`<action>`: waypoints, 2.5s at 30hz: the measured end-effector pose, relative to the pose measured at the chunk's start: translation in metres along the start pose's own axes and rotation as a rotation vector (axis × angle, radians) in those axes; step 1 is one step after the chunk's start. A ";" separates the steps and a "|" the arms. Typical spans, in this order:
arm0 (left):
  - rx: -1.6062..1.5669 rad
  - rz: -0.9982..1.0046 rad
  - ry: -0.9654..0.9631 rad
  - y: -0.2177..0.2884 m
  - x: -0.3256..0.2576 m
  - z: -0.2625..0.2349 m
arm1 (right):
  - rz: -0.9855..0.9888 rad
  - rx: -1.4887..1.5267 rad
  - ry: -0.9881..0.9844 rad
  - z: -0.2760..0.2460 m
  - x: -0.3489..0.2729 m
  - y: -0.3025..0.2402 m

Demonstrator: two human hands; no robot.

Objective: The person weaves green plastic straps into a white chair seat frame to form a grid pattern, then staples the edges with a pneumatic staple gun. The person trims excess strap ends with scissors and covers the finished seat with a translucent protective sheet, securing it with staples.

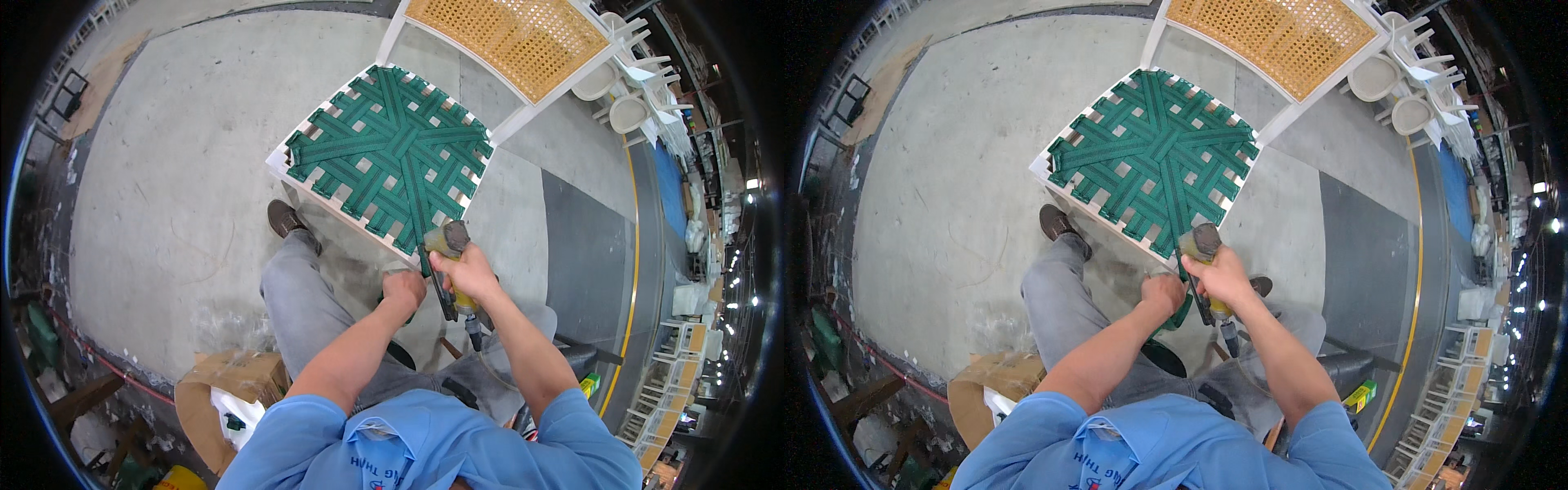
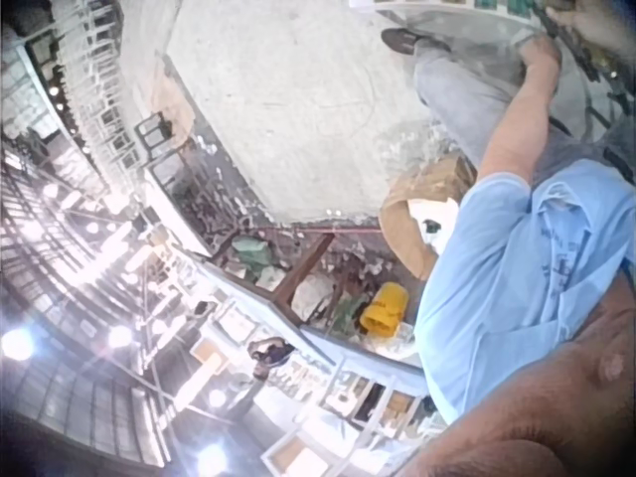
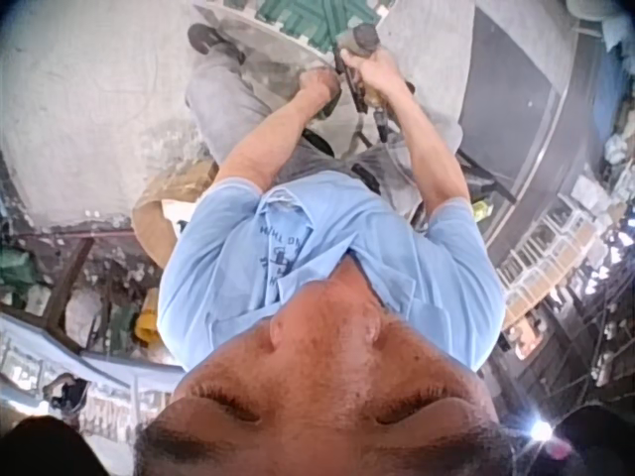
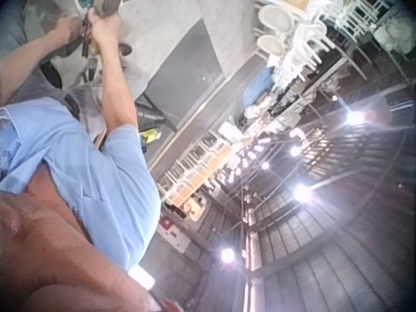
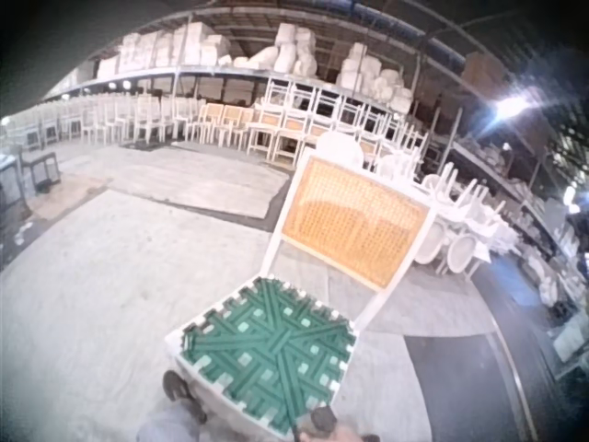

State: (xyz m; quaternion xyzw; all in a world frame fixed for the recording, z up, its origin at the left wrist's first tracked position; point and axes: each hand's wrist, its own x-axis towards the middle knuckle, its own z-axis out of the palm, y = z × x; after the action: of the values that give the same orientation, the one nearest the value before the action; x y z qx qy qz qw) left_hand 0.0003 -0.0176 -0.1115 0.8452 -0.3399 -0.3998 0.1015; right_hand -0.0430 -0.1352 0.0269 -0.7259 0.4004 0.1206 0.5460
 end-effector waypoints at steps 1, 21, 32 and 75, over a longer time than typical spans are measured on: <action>-0.013 0.002 0.003 0.001 -0.002 -0.001 | -0.026 0.029 0.015 -0.003 -0.003 0.002; -1.255 0.067 -0.048 -0.020 0.024 -0.134 | -0.007 0.110 0.055 -0.025 -0.007 0.017; -1.149 0.042 -0.047 -0.021 0.034 -0.129 | 0.015 0.048 0.050 -0.014 0.006 0.012; -0.028 0.268 0.498 0.014 -0.028 -0.060 | 0.348 1.102 0.683 -0.228 -0.317 0.378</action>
State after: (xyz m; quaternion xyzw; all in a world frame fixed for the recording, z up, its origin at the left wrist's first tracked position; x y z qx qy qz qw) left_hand 0.0253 -0.0158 -0.0483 0.8634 -0.4077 -0.1676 0.2455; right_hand -0.5780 -0.2268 0.0430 -0.2633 0.6650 -0.2517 0.6520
